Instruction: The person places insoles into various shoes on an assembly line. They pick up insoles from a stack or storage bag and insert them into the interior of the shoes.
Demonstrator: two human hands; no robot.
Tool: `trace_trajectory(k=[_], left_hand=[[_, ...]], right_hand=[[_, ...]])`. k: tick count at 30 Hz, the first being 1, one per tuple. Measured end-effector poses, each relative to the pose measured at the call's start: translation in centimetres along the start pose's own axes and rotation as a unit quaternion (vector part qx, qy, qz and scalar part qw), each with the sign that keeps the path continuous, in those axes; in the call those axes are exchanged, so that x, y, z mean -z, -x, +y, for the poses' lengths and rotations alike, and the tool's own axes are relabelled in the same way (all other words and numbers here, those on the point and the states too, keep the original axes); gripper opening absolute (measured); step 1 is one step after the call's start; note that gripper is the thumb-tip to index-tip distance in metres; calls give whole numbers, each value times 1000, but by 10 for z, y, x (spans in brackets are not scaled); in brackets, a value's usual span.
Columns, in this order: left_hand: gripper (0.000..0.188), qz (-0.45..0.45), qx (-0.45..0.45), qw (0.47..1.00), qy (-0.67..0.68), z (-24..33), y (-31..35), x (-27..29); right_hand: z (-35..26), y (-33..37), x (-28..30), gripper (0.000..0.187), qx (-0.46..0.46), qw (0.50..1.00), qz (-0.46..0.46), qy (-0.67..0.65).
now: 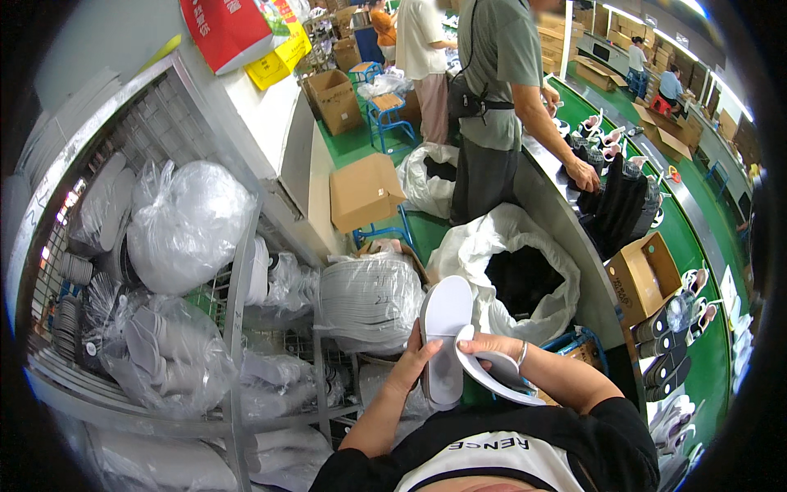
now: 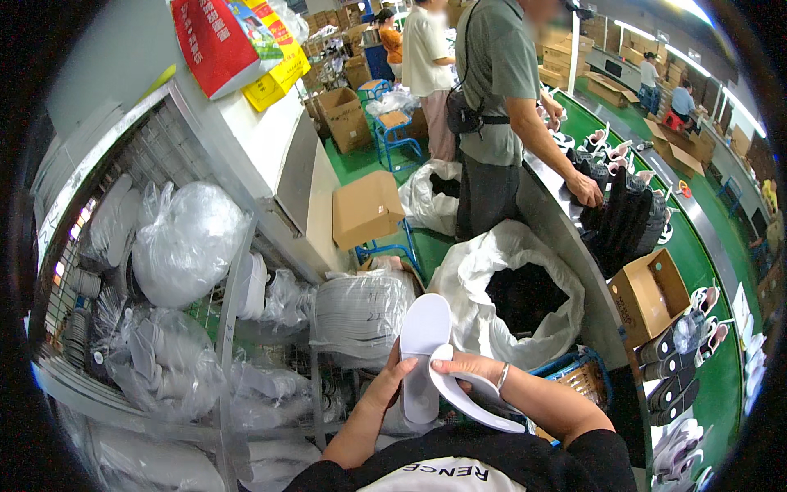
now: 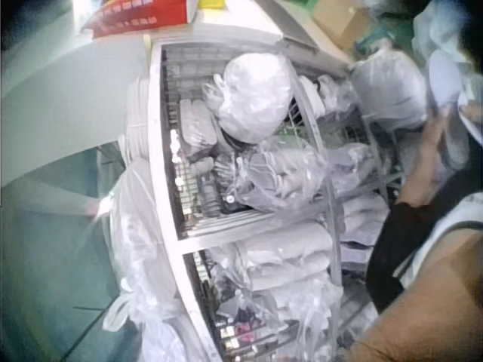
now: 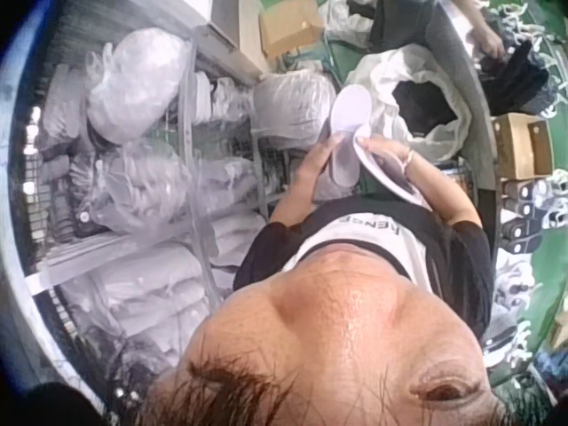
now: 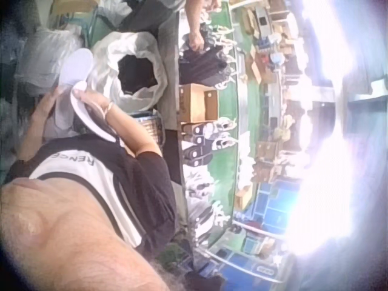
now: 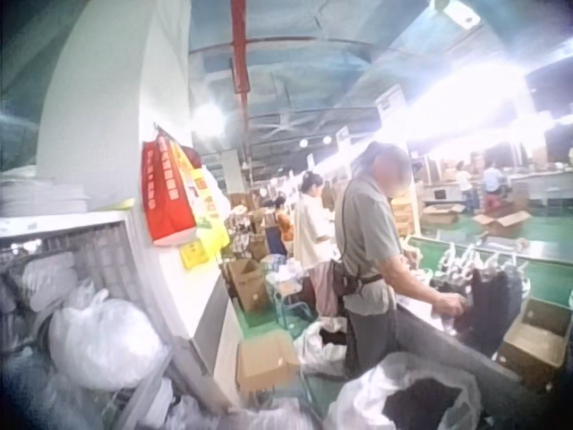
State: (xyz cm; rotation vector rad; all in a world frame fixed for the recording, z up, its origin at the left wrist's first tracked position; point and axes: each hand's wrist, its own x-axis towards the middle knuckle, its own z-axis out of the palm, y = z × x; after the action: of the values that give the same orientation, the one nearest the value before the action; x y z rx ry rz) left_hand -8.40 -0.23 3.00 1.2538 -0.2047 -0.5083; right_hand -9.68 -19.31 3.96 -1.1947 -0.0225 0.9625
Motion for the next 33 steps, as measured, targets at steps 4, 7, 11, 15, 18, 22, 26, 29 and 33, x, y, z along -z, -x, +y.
trace_trajectory(k=[4,7,11,15,18,22,26,29,33], left_hand=[[103,28,28,999,12,-7,10,15],[115,82,40,996,-23,-3,24,7],[112,84,44,995,9,-8,48,7],[85,169,17,981,96,-19,66,18],[59,298,-18,931,210,-25,86,48],[54,389,-164,816,395,-8,111,97],[46,499,-203,755,374,-10,116,150],[46,513,-263,704,414,6,105,173],[47,536,-253,693,409,22,91,243]], right_hand=[[-4,-9,-18,60,-34,994,63,-86],[9,-11,-18,60,-35,977,139,-160],[-8,-28,-26,53,49,957,154,-242],[-20,-42,-41,54,23,988,94,-116],[-22,-51,-61,57,46,988,46,-143],[-6,-49,-30,54,10,979,-11,-202],[8,-45,-12,49,-9,973,41,-227],[14,-44,-11,50,-13,970,66,-233],[22,-39,-3,47,-13,961,102,-257]])
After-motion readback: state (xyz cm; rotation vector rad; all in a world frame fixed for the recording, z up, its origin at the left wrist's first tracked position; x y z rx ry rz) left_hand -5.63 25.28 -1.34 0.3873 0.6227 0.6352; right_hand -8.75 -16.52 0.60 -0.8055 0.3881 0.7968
